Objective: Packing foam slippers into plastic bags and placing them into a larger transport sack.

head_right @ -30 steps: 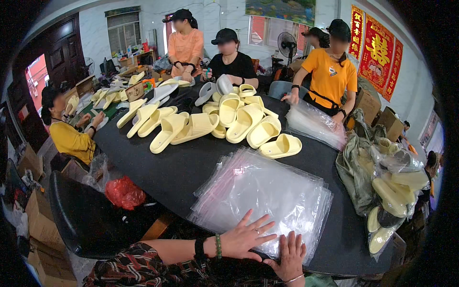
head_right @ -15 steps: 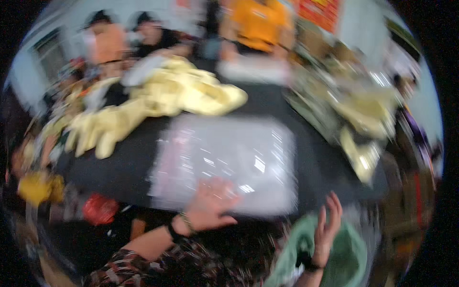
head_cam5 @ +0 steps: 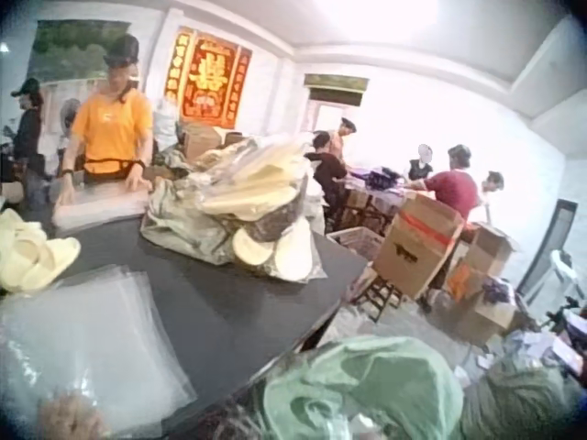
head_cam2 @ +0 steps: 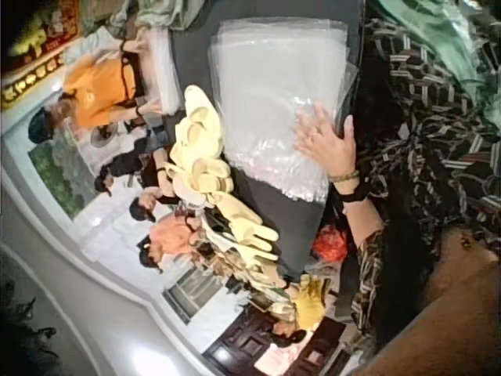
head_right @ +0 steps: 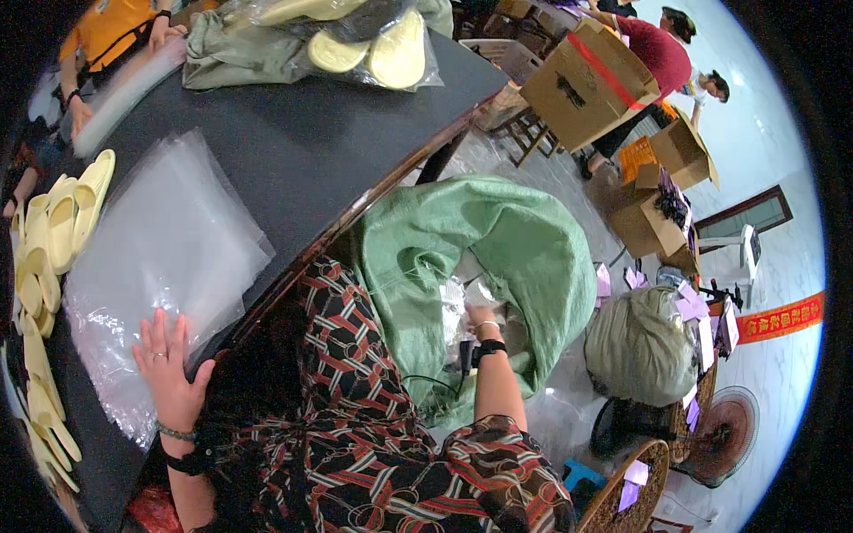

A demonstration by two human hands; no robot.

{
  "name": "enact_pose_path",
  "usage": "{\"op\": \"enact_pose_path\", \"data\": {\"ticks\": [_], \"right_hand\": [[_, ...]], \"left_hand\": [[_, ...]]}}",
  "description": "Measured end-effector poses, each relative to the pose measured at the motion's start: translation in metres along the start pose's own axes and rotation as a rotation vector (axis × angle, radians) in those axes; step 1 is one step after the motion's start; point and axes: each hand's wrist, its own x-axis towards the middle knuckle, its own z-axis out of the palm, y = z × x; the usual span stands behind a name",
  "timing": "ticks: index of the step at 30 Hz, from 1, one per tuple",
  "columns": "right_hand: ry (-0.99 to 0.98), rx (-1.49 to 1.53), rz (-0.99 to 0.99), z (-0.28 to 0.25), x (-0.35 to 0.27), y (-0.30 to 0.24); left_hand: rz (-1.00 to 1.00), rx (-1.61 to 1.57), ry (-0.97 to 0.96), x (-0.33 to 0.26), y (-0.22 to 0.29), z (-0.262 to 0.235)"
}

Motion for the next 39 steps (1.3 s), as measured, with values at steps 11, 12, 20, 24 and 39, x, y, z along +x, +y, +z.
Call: {"op": "enact_pose_path", "data": {"ticks": [11,12,20,24,39], "right_hand": [[-0.159,-1.023,-0.428,0.116,-0.018,0.024],[-0.206,-0.949,-0.607,0.133,-0.024,0.019],[-0.074,-0.472,-0.838,0.192,-0.066,-0.026],[0.674,-0.410,-0.329,0.113,-0.011,0.008],[-0.801,-1.004,-0.611,0.497,-0.276,-0.097]], "left_hand": [[0.047,0.091,-0.013,0.003,-0.004,0.003],[0.061,0.088,-0.014,0.005,-0.004,0.003],[0.074,0.132,-0.023,-0.001,-0.003,0.004],[0.054,0.086,-0.045,0.006,0.006,0.005],[-0.016,-0.262,0.057,-0.005,-0.014,0.003]]}}
